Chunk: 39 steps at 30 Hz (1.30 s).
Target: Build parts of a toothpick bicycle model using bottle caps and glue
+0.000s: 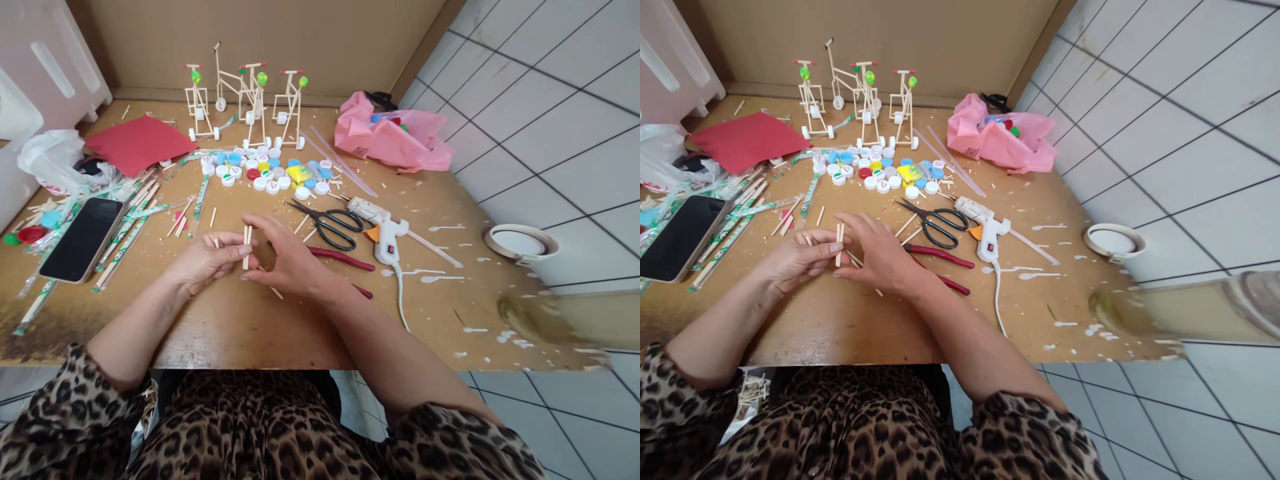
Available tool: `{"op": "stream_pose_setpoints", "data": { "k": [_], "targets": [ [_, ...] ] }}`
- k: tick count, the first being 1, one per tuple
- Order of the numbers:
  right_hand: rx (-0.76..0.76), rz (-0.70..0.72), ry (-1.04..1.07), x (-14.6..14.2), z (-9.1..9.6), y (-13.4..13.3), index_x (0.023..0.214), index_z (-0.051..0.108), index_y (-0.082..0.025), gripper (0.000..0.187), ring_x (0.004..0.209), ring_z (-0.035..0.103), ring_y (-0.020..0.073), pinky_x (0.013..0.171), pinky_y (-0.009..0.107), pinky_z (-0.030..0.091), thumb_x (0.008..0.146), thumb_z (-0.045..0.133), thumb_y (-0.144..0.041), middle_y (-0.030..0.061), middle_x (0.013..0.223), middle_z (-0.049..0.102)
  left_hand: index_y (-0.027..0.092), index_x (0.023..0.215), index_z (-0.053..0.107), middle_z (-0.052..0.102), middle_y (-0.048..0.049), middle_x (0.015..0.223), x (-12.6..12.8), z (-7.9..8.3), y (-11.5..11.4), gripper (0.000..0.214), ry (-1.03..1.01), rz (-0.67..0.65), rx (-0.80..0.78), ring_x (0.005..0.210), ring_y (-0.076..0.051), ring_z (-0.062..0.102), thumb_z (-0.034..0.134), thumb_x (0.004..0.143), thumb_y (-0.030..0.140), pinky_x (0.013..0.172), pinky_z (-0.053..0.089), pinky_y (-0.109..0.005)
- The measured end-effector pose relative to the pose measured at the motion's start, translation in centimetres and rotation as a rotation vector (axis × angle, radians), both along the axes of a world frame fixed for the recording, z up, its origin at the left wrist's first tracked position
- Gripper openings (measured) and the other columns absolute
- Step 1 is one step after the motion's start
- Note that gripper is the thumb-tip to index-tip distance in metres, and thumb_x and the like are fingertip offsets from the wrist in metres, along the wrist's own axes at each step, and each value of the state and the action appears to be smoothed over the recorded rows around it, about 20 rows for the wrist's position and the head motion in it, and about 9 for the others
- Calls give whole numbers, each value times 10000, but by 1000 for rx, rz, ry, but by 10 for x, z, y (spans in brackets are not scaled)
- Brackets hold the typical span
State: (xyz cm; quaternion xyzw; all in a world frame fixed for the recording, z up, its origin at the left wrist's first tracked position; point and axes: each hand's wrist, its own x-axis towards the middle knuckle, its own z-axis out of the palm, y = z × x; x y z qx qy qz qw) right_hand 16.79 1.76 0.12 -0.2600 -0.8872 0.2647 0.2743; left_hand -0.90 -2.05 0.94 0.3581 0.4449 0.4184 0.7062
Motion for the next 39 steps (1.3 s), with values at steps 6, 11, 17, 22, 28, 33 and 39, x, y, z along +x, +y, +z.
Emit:
{"op": "stream_pose_setpoints", "data": {
  "k": [6,11,17,22,28,33,39],
  "targets": [
    [12,-28,35,1,0,-1,1299,492,-229,589,1272,497,300,1048,522,428,783,705,-416,139,1346,541,106,794,762,682,-70,534,-1,1,0,295,-7,18,-25,360,-11,247,875,586,282,377,130,-177],
    [23,-45,48,1,-1,-1,1281,496,-249,528,1286,482,282,1063,504,417,804,671,-392,125,1343,529,111,746,751,704,-86,567,0,3,0,270,-18,17,-9,359,-6,204,862,605,314,365,110,-178],
    [16,-12,64,0,-3,1,1325,476,-241,577,1316,463,285,1092,514,384,835,639,-496,136,1390,514,106,652,726,707,-99,567,-1,4,1,273,-21,32,21,349,-1,193,863,589,333,359,106,-178],
    [-20,-13,57,-2,-2,0,1323,493,-241,590,1286,491,290,1071,519,407,848,597,-576,135,1365,545,104,652,721,705,-94,566,0,5,1,299,25,47,25,347,-5,213,878,566,344,361,140,-184],
    [-68,-26,79,-3,-1,-2,1347,493,-223,663,1307,481,302,1095,528,385,814,640,-589,148,1378,542,110,601,699,663,-50,509,3,7,0,327,76,80,30,343,-14,260,904,502,345,359,131,-186],
    [-294,-34,269,-1,2,-1,1346,531,-216,757,1250,544,260,1073,449,430,715,748,-576,129,1390,537,140,605,715,609,-9,468,1,12,-2,281,148,126,81,444,-83,480,881,538,358,441,343,-197],
    [-715,-197,524,-12,4,-5,800,719,-202,355,700,652,130,728,309,551,679,774,-532,4,801,663,170,593,737,694,-34,577,2,6,-2,307,282,76,244,630,-155,616,849,546,452,687,495,-286]
  ]
}}
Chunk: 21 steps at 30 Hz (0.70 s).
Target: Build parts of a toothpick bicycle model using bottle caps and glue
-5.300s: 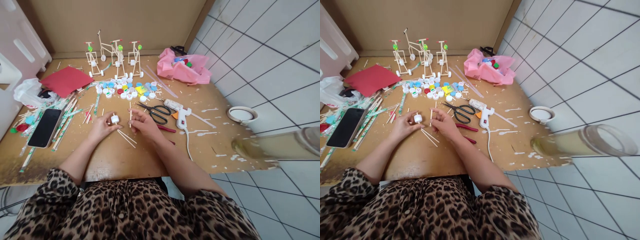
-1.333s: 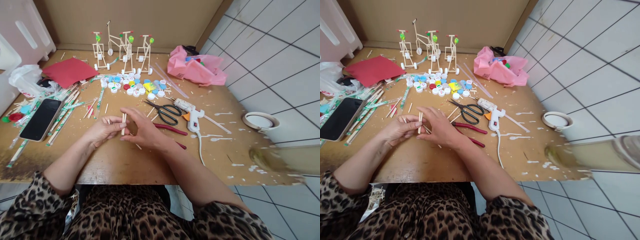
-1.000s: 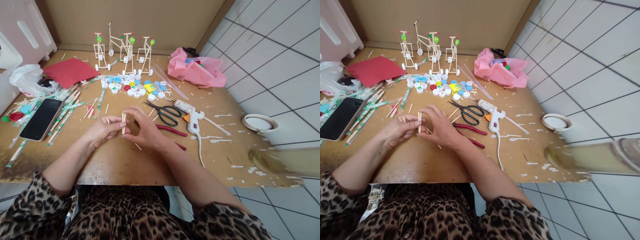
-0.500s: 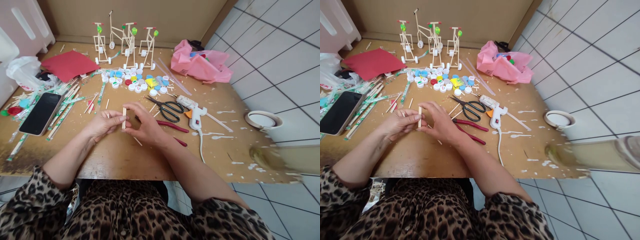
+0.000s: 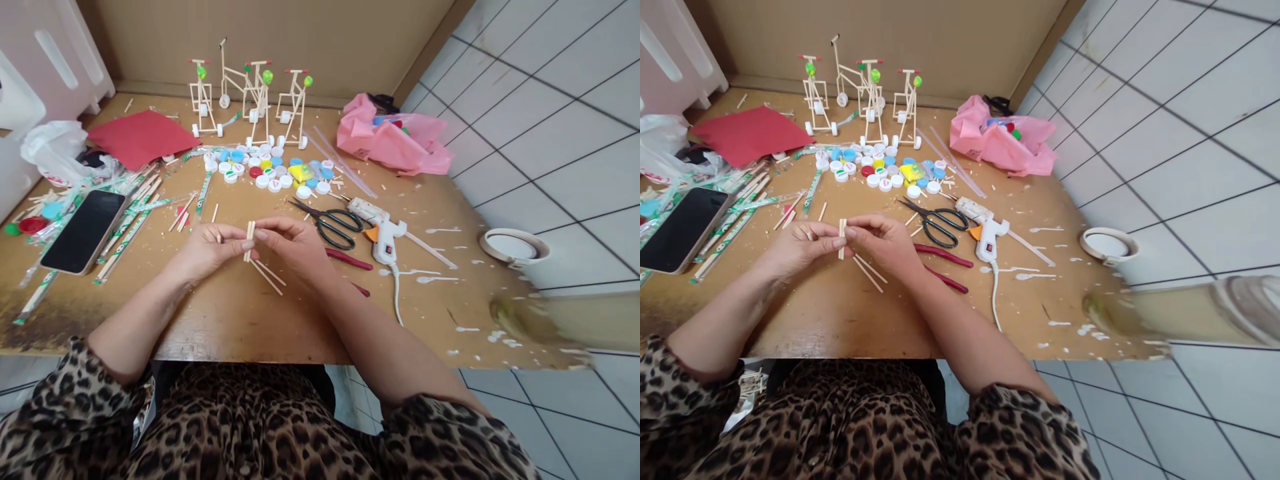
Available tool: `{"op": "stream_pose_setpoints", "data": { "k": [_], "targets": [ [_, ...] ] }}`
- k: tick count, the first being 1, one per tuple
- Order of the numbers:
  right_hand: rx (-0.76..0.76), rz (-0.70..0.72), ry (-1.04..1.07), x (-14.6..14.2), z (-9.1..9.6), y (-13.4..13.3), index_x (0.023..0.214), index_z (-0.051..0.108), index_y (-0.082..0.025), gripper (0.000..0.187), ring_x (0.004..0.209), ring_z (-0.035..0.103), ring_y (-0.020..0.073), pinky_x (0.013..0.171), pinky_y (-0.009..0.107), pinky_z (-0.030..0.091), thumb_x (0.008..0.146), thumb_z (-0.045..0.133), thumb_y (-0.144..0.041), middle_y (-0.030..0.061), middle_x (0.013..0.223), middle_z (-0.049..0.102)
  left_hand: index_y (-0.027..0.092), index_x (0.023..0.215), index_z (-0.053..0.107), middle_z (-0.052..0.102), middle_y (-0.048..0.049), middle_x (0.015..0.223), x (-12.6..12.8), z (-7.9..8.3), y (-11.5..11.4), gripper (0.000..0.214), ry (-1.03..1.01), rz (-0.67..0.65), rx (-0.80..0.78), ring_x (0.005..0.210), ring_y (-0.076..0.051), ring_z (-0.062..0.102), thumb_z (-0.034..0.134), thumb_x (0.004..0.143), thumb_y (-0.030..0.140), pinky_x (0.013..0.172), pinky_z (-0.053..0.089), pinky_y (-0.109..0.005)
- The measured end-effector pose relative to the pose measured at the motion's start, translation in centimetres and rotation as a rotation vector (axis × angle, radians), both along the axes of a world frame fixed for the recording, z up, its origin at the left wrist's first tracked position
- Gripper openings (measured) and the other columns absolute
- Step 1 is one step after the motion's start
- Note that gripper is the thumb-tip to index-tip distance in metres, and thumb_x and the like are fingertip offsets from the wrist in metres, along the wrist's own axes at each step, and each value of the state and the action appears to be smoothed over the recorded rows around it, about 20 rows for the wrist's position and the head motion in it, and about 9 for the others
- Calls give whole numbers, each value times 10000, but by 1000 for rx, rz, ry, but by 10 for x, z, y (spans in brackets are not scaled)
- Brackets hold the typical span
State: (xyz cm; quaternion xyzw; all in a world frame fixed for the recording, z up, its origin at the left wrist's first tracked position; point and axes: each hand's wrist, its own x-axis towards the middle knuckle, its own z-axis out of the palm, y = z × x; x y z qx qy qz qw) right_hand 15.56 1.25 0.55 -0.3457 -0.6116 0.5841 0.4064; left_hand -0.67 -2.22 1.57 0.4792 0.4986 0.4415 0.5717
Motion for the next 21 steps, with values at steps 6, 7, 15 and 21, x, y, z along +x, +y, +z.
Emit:
{"op": "stream_pose_setpoints", "data": {
  "k": [6,7,15,21],
  "targets": [
    [-61,-92,77,-10,7,-1,661,688,-189,360,576,562,76,594,238,493,553,857,-487,-32,673,630,175,650,757,733,-38,657,-12,5,4,149,232,74,91,652,-162,638,814,606,306,675,496,-285],
    [-45,-115,77,-10,10,2,676,690,-189,343,573,546,71,593,230,485,579,846,-479,-38,645,621,174,672,763,738,-38,677,-18,8,5,102,290,160,128,649,-156,638,795,629,260,661,491,-273],
    [127,-86,-62,-25,13,32,683,622,-172,195,609,552,90,635,237,482,706,746,-320,-38,616,592,165,742,783,681,-8,590,-65,4,21,106,649,340,103,562,-138,564,732,649,170,601,447,-264],
    [126,-106,-91,-33,-9,35,703,555,-187,111,575,548,86,608,232,487,761,634,-240,-38,646,593,214,843,798,755,-6,734,-58,-7,23,210,819,102,131,679,-177,642,717,651,193,686,467,-280]
  ]
}}
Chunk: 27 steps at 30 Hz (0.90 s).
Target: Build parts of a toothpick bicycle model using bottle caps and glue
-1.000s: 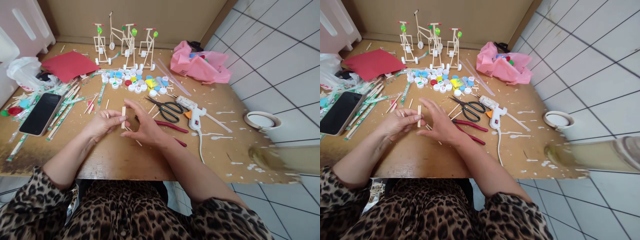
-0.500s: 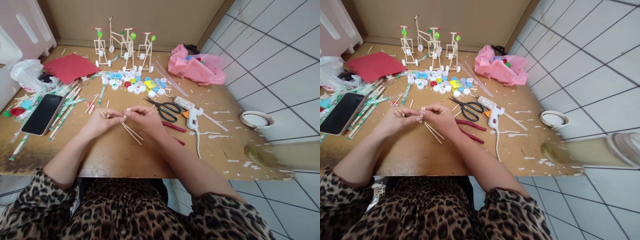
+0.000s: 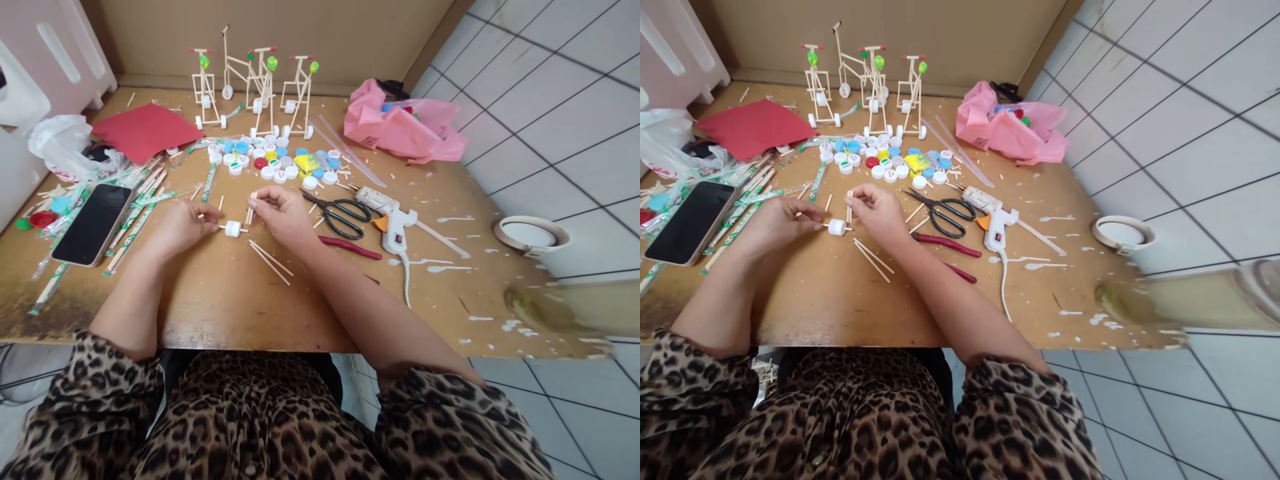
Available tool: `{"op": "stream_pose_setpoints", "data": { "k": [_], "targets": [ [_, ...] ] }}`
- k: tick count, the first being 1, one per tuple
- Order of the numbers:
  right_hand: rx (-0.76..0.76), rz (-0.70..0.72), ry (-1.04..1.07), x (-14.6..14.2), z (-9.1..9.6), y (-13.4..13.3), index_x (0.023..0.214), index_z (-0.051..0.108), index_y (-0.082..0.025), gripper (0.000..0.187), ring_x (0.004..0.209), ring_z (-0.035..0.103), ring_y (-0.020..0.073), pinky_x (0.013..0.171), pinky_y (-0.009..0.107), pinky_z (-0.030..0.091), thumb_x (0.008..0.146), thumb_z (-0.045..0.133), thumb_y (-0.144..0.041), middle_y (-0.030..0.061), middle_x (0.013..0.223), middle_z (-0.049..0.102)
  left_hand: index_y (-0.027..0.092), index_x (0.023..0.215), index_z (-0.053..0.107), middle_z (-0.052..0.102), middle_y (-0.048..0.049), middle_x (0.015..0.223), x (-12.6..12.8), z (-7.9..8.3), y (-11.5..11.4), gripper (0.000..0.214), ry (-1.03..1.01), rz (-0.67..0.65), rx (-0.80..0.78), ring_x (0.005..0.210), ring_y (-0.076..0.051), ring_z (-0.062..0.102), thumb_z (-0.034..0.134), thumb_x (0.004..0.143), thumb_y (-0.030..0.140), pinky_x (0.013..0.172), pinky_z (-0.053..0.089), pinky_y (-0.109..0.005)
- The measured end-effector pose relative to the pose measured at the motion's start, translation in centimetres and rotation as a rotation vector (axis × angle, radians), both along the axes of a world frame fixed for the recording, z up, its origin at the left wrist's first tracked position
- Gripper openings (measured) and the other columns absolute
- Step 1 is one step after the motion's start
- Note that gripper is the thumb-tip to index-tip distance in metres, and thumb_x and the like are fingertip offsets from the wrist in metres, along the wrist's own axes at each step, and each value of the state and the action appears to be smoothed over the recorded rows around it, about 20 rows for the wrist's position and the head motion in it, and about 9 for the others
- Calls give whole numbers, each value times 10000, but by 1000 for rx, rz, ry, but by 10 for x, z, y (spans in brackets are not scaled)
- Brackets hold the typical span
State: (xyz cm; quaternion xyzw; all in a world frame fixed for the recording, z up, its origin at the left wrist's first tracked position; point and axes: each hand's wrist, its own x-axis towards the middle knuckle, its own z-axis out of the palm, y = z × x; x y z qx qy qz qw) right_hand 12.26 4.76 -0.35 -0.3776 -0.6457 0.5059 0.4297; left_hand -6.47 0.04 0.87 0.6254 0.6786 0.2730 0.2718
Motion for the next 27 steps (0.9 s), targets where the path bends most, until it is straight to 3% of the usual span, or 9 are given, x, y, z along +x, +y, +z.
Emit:
{"op": "stream_pose_setpoints", "data": {
  "k": [7,12,17,23,27],
  "targets": [
    [-36,22,17,2,-5,-1,710,572,-183,131,544,508,72,536,201,441,748,662,-270,-50,618,560,220,707,773,764,-9,738,14,-6,3,121,-33,-65,-66,708,-185,673,666,699,164,747,491,-300],
    [-48,25,36,5,-5,-1,700,589,-179,167,553,520,75,539,202,457,727,691,-308,-43,628,574,207,747,771,785,-32,840,19,-12,3,118,-67,-95,-54,766,-198,686,658,722,189,757,491,-308],
    [-55,39,46,6,-6,-2,726,615,-170,152,553,534,80,551,206,471,739,689,-302,-42,604,578,200,760,772,780,-36,802,21,-16,3,125,-22,-98,-34,721,-193,671,656,714,198,720,492,-306],
    [-70,39,41,4,-8,-4,754,643,-175,104,590,575,90,590,216,500,760,670,-275,-31,638,617,210,768,783,784,-44,838,21,-5,-1,104,-164,-63,-16,761,-192,684,717,688,216,755,508,-300],
    [-71,32,45,5,-7,-4,759,652,-175,134,603,582,90,597,215,507,752,694,-302,-27,653,628,185,707,771,756,-37,746,22,2,-4,50,-340,63,16,694,-166,646,761,664,209,673,492,-263]
  ]
}}
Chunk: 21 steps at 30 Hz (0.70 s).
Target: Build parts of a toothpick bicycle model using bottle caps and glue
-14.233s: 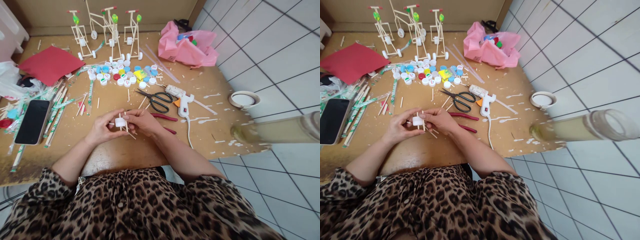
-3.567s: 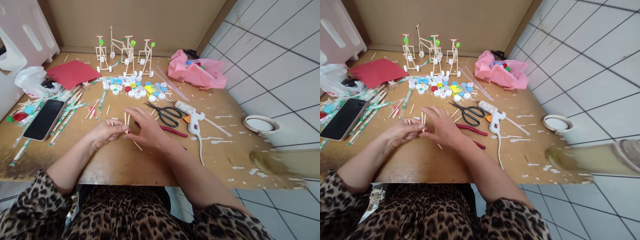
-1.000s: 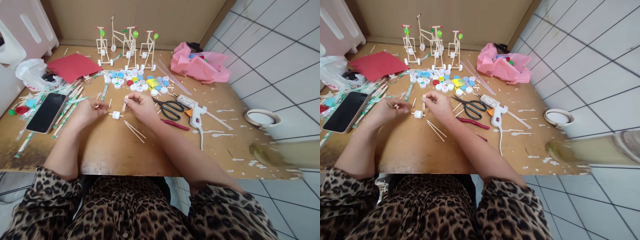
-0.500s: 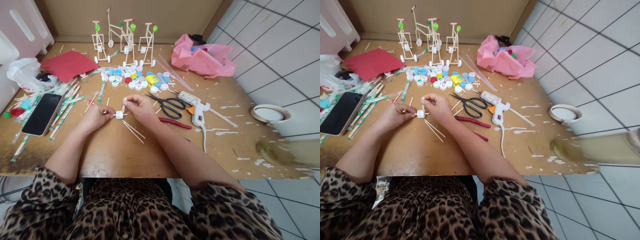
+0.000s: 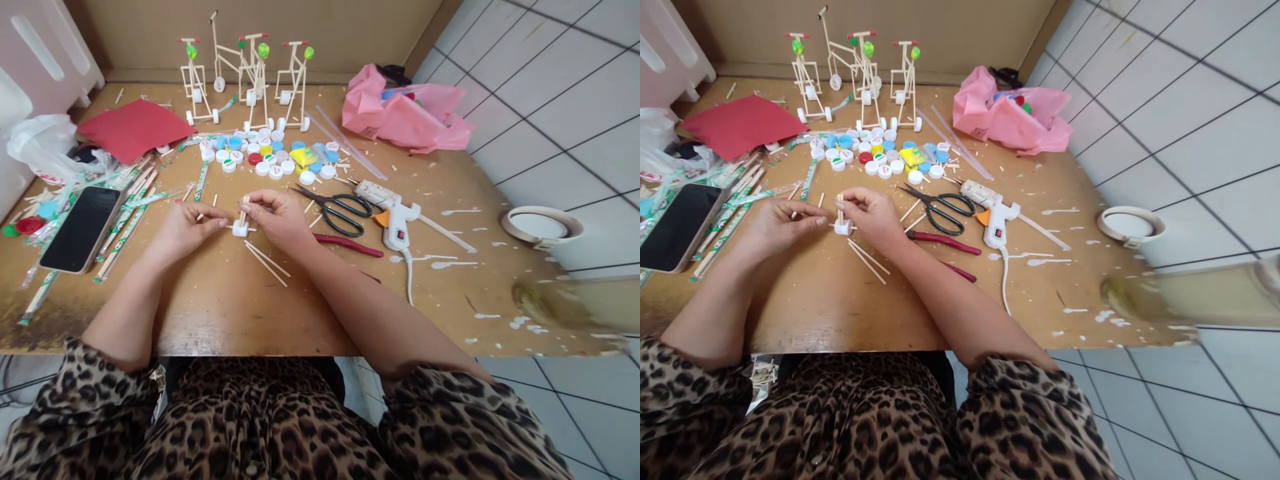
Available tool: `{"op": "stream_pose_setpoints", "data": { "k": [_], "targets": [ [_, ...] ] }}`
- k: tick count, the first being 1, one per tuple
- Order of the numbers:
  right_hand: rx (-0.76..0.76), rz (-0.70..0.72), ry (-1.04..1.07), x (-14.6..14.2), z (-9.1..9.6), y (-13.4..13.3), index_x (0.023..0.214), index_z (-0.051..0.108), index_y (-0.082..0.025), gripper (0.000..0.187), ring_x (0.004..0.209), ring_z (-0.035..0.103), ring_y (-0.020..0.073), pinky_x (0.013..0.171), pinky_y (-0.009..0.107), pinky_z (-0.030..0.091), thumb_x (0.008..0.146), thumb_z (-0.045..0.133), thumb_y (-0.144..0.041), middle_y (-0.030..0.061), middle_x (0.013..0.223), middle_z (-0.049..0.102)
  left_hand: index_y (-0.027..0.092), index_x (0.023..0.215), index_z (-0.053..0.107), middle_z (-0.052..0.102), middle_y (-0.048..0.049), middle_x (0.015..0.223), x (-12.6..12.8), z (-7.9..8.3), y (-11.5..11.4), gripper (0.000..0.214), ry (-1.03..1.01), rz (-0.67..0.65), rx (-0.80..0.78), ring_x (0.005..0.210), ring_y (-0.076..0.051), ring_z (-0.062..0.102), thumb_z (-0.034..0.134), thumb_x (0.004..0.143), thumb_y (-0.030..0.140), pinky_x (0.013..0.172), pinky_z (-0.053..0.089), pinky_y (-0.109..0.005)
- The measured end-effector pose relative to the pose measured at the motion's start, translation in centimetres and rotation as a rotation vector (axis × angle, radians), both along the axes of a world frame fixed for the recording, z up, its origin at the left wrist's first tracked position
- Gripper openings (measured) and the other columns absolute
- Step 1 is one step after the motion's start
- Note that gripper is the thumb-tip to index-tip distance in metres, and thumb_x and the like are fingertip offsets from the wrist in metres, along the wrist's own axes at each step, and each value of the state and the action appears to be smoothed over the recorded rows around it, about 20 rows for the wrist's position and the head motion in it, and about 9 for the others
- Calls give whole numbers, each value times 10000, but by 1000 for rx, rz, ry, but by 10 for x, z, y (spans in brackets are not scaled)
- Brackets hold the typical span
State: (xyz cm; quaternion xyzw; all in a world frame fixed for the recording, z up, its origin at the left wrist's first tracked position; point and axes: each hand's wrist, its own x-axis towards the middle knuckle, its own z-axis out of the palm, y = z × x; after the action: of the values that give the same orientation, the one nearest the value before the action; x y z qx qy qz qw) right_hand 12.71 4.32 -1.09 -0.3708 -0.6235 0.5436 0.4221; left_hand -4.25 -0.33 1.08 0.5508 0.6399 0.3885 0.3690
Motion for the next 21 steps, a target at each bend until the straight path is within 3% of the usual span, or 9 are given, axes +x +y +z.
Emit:
{"op": "stream_pose_setpoints", "data": {
  "k": [5,9,11,14,18,21],
  "targets": [
    [2,-15,-5,4,4,1,755,641,-179,201,619,599,100,600,232,519,745,719,-364,-18,680,639,162,792,740,614,14,592,-5,3,4,138,-487,165,-70,458,-57,441,665,808,277,439,346,-182],
    [16,-53,14,8,7,5,740,626,-182,192,618,596,99,607,240,524,734,724,-347,-20,686,635,141,773,709,683,-34,724,-13,4,8,119,-682,201,-69,601,-66,586,625,834,201,572,464,-175],
    [24,-73,16,10,8,7,737,621,-184,178,624,595,97,622,241,526,736,718,-333,-21,690,635,138,794,718,727,-59,795,-14,2,9,95,-627,198,-41,691,-99,645,659,809,211,652,505,-212],
    [42,-92,-4,13,9,9,731,611,-190,197,647,601,106,633,246,523,743,716,-357,-17,691,634,143,827,747,757,-74,833,-14,-3,9,168,-437,223,14,733,-145,670,726,752,291,641,507,-241],
    [66,-111,-48,18,13,15,703,582,-196,235,626,590,112,615,253,508,727,733,-374,-18,673,622,180,751,764,756,-39,774,-16,-7,11,120,-168,330,139,742,-170,665,746,707,290,603,487,-241],
    [89,-105,-124,20,17,22,686,571,-193,182,567,557,104,588,255,485,731,709,-302,-23,644,609,199,658,740,725,-15,688,-19,-9,13,81,-78,344,187,692,-158,638,718,716,252,584,475,-237]
  ]
}}
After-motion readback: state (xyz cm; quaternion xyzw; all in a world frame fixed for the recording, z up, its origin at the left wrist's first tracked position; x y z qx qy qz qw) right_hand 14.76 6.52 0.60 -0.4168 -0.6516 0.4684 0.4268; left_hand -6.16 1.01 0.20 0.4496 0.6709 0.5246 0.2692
